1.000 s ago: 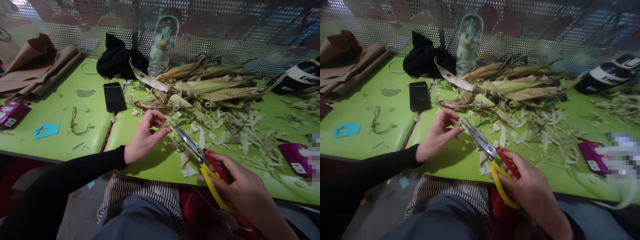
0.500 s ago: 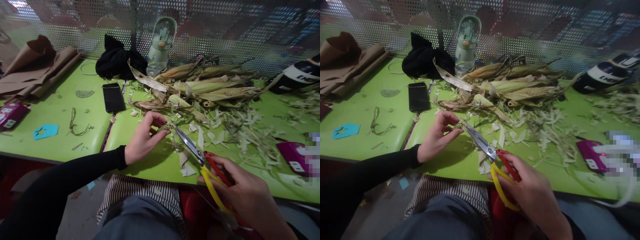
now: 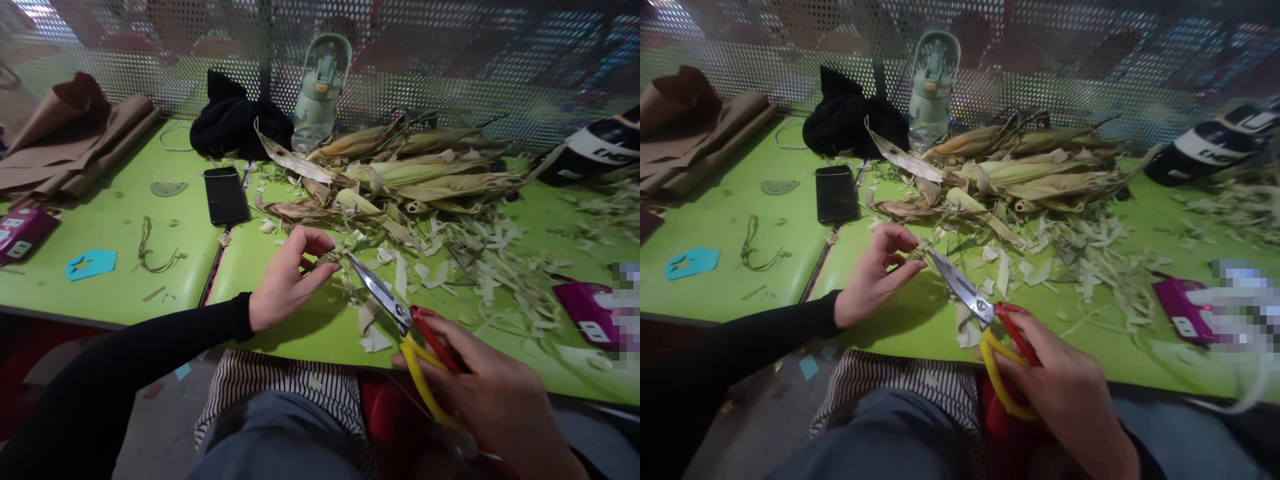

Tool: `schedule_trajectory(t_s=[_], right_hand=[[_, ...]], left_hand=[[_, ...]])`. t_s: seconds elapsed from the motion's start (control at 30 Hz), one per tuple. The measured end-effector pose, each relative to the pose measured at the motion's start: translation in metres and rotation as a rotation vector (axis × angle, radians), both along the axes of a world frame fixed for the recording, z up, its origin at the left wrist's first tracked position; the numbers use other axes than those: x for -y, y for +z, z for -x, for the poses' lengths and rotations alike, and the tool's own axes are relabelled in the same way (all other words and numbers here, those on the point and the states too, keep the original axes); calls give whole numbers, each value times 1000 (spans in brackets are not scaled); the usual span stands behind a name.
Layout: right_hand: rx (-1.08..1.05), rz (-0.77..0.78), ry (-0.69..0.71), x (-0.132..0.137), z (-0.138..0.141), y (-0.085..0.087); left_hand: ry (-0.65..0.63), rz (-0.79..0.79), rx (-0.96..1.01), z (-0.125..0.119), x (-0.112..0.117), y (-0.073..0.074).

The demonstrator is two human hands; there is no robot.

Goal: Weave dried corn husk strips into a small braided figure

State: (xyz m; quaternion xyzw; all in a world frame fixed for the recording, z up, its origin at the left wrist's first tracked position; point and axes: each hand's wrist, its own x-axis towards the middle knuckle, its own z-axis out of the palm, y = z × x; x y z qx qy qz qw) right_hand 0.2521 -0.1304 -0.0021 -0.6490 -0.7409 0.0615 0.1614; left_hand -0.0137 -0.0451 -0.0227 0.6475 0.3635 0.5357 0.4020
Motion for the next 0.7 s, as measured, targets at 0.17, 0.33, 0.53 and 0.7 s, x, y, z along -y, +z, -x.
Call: schedule_trajectory(t_s=[0.17,0.33,0.53,0.7], right_hand=[[201,-227,98,-1,2,-4],[245,-246,86,0,1,-8],[189,-192,32,5,-1,-21],[115,-72,-34,8,2,-14]], left_hand=[[-12,-4,13,1,0,0],[-36,-28,17,2,1,0],[-26,-61,-15,2,2,0],[-38,-49,-1,2,4,0]])
